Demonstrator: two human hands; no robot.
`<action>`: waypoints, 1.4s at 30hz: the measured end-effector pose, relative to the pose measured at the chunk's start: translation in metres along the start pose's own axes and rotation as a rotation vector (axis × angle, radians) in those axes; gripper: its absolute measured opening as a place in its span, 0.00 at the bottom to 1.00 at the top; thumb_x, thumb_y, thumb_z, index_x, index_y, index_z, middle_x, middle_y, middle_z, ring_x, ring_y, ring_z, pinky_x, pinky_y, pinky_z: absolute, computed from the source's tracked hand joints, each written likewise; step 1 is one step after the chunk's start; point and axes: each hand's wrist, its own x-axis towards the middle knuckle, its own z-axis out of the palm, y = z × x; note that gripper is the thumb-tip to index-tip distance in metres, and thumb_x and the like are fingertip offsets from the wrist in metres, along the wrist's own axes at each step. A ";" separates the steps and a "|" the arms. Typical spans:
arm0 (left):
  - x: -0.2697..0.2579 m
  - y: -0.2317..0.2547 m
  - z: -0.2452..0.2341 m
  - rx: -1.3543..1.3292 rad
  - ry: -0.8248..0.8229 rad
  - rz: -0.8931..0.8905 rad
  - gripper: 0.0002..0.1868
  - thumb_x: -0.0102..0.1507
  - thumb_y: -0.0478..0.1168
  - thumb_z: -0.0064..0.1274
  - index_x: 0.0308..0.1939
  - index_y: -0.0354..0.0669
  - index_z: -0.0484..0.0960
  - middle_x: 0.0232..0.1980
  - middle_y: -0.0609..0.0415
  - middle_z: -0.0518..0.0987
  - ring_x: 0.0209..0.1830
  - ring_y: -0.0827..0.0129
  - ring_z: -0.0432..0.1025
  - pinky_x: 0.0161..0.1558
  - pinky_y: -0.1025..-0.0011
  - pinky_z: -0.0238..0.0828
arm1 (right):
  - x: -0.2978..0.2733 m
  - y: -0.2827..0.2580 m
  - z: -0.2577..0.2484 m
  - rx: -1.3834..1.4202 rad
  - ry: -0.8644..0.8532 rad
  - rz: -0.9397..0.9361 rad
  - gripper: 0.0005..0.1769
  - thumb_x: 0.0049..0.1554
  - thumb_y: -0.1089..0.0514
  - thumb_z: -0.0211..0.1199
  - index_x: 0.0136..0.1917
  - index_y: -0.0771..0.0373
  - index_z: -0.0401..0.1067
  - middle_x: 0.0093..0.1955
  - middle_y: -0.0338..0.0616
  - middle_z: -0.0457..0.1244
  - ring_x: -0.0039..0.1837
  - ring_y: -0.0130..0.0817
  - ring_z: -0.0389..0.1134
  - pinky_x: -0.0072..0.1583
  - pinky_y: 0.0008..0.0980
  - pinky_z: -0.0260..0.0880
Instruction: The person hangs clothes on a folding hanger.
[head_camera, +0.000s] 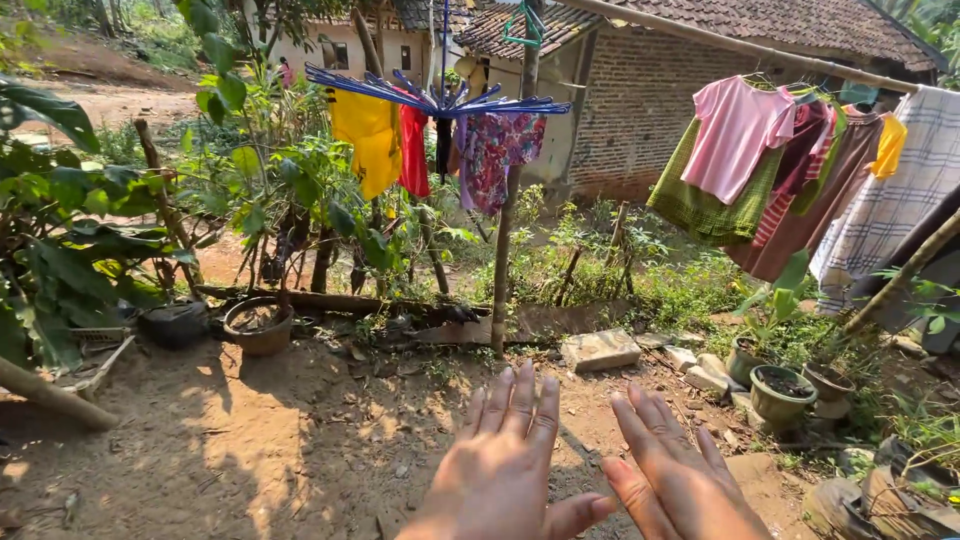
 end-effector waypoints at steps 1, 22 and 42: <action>0.012 0.000 0.000 0.002 -0.003 0.005 0.65 0.62 0.84 0.26 0.80 0.30 0.31 0.82 0.24 0.28 0.84 0.38 0.21 0.75 0.44 0.21 | 0.007 0.004 -0.002 0.002 0.002 0.006 0.44 0.59 0.31 0.47 0.84 0.41 0.46 0.88 0.37 0.39 0.85 0.34 0.34 0.76 0.58 0.34; 0.291 -0.112 -0.017 0.041 0.304 0.132 0.59 0.63 0.72 0.45 0.78 0.29 0.42 0.81 0.27 0.39 0.82 0.40 0.32 0.74 0.47 0.26 | 0.284 0.089 0.025 -0.135 0.082 -0.172 0.42 0.61 0.34 0.43 0.84 0.47 0.46 0.88 0.43 0.38 0.87 0.45 0.35 0.74 0.61 0.30; 0.433 -0.199 -0.037 0.062 0.303 0.036 0.56 0.62 0.67 0.47 0.75 0.24 0.46 0.78 0.24 0.42 0.81 0.35 0.35 0.73 0.45 0.28 | 0.468 0.103 0.054 0.185 0.085 -0.197 0.38 0.61 0.41 0.47 0.83 0.50 0.53 0.87 0.42 0.45 0.83 0.40 0.41 0.75 0.54 0.34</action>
